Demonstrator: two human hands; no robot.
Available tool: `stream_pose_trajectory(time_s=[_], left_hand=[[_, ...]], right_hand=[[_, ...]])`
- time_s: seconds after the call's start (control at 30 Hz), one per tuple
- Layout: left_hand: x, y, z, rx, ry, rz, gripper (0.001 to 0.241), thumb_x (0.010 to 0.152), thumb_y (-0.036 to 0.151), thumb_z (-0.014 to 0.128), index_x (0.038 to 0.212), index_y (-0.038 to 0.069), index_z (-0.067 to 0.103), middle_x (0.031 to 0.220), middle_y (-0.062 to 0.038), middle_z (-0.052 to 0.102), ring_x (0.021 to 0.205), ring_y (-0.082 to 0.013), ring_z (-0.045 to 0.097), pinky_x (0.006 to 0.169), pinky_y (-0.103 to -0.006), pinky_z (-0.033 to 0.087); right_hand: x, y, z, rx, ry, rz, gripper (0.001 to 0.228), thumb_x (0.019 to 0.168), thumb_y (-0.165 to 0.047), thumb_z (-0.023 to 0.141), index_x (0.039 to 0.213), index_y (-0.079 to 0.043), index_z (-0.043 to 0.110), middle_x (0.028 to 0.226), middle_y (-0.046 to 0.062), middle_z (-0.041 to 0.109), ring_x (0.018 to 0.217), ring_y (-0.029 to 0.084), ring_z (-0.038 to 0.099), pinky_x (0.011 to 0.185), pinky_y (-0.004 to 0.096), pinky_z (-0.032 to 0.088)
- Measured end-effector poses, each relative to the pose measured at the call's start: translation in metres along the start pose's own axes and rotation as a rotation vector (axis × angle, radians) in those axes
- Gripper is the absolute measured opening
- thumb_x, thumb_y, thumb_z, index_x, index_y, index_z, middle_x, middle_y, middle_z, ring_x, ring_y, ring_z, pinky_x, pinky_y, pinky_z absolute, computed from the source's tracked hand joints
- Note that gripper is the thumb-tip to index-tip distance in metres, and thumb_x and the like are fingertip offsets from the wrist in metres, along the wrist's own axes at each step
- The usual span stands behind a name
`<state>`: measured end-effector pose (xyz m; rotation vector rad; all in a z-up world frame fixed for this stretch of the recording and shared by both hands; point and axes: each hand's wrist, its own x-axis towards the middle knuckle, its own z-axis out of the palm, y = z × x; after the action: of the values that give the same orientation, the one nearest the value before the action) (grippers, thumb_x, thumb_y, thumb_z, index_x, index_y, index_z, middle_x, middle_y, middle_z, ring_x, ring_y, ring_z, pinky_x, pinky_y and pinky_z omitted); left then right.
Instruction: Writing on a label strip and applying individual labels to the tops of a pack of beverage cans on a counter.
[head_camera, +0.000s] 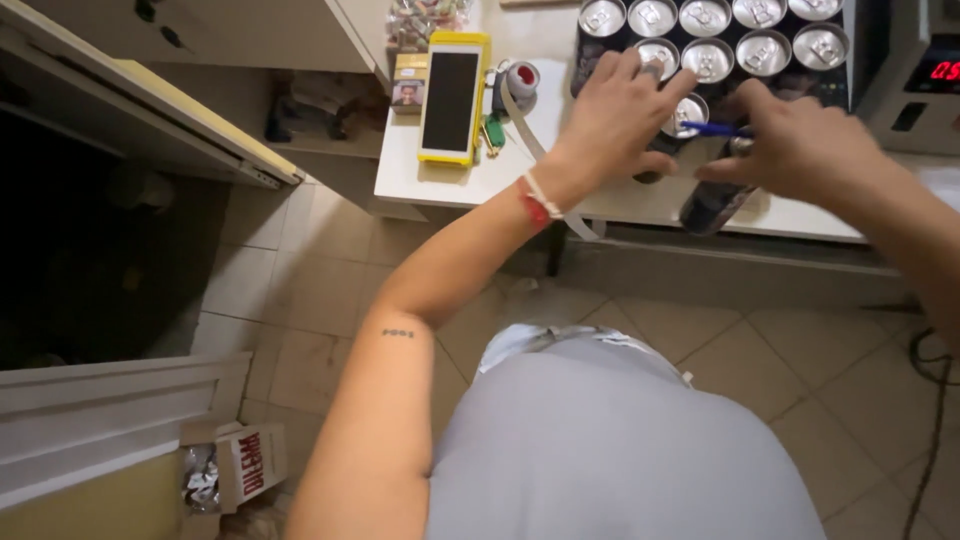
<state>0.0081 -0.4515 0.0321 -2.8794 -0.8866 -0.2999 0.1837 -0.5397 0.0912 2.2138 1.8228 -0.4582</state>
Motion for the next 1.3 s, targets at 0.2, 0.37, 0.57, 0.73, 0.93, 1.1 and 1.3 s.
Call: stream_pose_trajectory(time_s=[0.2, 0.37, 0.57, 0.73, 0.93, 1.1, 1.3], left_hand=[[0.023, 0.019, 0.044, 0.194, 0.249, -0.026, 0.085, 0.068, 0.083, 0.081, 0.119, 0.019, 0.059, 0.086, -0.004, 0.077, 0.107, -0.0300, 0.059, 0.088, -0.0414, 0.037], [0.013, 0.003, 0.006, -0.079, 0.026, -0.027, 0.040, 0.070, 0.029, 0.087, 0.107, 0.025, 0.072, 0.094, 0.002, 0.074, 0.111, -0.0325, 0.040, 0.086, -0.0472, 0.029], [0.003, -0.010, -0.005, -0.303, -0.076, -0.021, 0.061, 0.069, 0.044, 0.095, 0.124, 0.030, 0.073, 0.091, 0.011, 0.069, 0.098, -0.0281, 0.041, 0.079, -0.0426, 0.025], [-0.017, -0.016, 0.012, -0.325, 0.147, -0.125, 0.077, 0.068, 0.054, 0.099, 0.131, 0.032, 0.061, 0.128, 0.005, 0.059, 0.116, -0.0226, 0.040, 0.088, -0.0370, 0.031], [-0.085, -0.032, 0.003, -0.632, 0.524, -0.349, 0.038, 0.087, 0.043, 0.081, 0.117, 0.023, 0.068, 0.120, 0.004, 0.071, 0.115, -0.0184, 0.062, 0.103, -0.0367, 0.037], [-0.154, -0.055, 0.028, -0.567, 0.514, -0.539, 0.022, 0.088, 0.026, 0.081, 0.106, 0.024, 0.069, 0.109, 0.006, 0.072, 0.100, -0.0195, 0.064, 0.090, -0.0387, 0.039], [-0.215, -0.067, 0.062, -0.403, 0.413, -0.615, 0.013, 0.088, 0.014, 0.076, 0.097, 0.022, 0.070, 0.102, 0.002, 0.071, 0.103, -0.0261, 0.060, 0.090, -0.0442, 0.040]], right_hand=[[0.014, 0.051, 0.022, 0.088, 0.150, -0.043, 0.080, 0.077, -0.076, 0.076, 0.130, -0.017, 0.073, 0.081, 0.021, 0.078, 0.088, 0.038, 0.071, 0.065, 0.048, 0.052], [0.025, 0.057, 0.026, 0.274, 0.193, -0.021, 0.079, 0.071, -0.073, 0.088, 0.073, -0.005, 0.047, 0.056, 0.013, 0.051, 0.058, 0.027, 0.045, 0.052, 0.043, 0.033], [0.015, 0.030, 0.016, 0.430, 0.126, -0.062, 0.074, 0.063, -0.041, 0.099, 0.125, -0.011, 0.072, 0.099, 0.016, 0.070, 0.086, 0.029, 0.059, 0.067, 0.042, 0.044], [0.031, 0.030, 0.038, 0.452, 0.351, -0.234, 0.063, 0.067, -0.046, 0.102, 0.090, -0.003, 0.062, 0.073, 0.010, 0.056, 0.068, 0.022, 0.045, 0.058, 0.037, 0.030], [0.027, 0.021, 0.043, 0.466, 0.386, -0.225, 0.080, 0.064, -0.048, 0.100, 0.115, 0.003, 0.063, 0.094, 0.017, 0.068, 0.087, 0.032, 0.060, 0.069, 0.041, 0.042], [0.007, 0.034, 0.050, 0.506, 0.476, -0.267, 0.077, 0.067, -0.040, 0.099, 0.121, 0.003, 0.065, 0.107, 0.020, 0.071, 0.093, 0.031, 0.063, 0.078, 0.042, 0.049], [-0.021, 0.107, 0.135, 1.057, 0.662, -0.064, 0.032, 0.129, -0.018, 0.044, 0.128, 0.000, 0.071, 0.113, 0.009, 0.072, 0.070, 0.012, 0.060, 0.056, 0.022, 0.044]])
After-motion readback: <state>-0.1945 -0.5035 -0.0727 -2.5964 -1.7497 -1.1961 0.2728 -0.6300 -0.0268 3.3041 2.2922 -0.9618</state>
